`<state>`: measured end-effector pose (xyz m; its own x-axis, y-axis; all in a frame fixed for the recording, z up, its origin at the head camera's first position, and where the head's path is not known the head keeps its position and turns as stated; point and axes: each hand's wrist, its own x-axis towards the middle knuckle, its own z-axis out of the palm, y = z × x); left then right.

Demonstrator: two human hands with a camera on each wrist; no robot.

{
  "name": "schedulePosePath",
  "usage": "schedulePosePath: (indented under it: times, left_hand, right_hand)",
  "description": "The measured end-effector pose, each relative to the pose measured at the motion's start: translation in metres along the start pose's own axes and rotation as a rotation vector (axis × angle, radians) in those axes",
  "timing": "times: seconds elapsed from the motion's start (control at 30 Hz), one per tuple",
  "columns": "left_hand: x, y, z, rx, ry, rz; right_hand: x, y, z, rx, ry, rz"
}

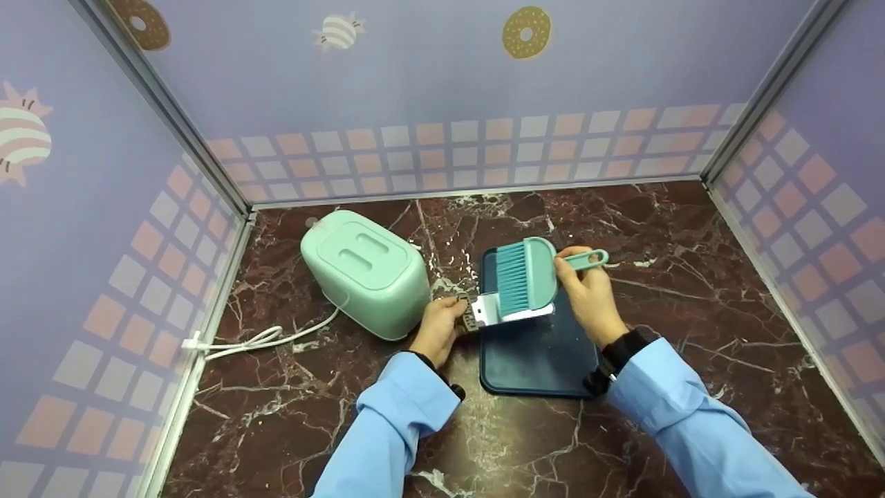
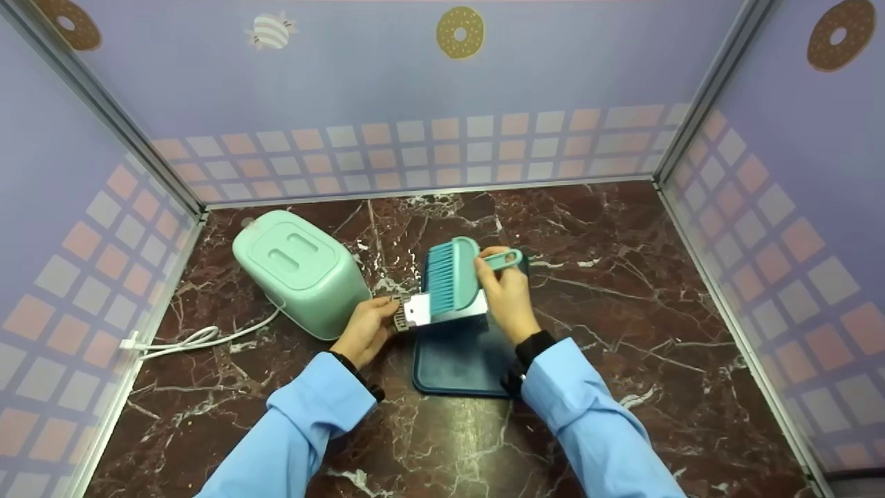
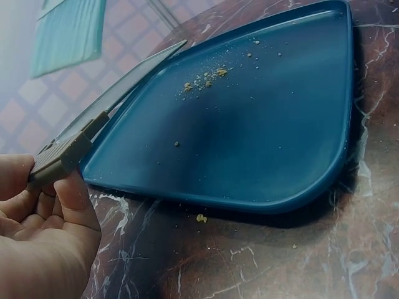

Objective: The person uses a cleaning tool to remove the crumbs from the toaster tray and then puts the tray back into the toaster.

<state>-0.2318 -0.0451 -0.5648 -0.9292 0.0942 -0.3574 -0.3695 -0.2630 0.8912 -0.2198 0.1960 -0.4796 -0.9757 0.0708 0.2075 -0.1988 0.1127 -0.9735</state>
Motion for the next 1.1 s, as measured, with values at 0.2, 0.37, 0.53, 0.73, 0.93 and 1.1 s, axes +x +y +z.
schedulePosePath:
  times: [0.2,0.37,0.53,0.73,0.93,1.1]
  left_hand:
    - [0.001,-0.001,0.001,-0.016,-0.032,0.006]
    - [0.001,-0.001,0.002,-0.027,-0.048,0.025]
    - [-0.001,-0.002,0.001,-0.015,-0.039,0.027]
    - [0.000,-0.003,-0.001,-0.035,-0.041,0.026]
    - [0.000,-0.003,-0.003,-0.036,-0.017,0.018]
    - [-0.001,-0.003,-0.005,-0.033,-0.026,0.024]
  right_hand:
    - [-0.008,-0.001,0.012,-0.010,-0.119,-0.001]
    - [-0.014,0.000,0.018,-0.020,-0.186,0.006]
    - [-0.016,0.003,0.021,-0.077,-0.223,0.033]
    - [-0.009,0.030,0.017,-0.171,-0.196,0.036]
    - [-0.004,0.047,0.005,-0.257,-0.160,-0.022]
    - [-0.001,0.049,-0.007,-0.332,-0.118,-0.057]
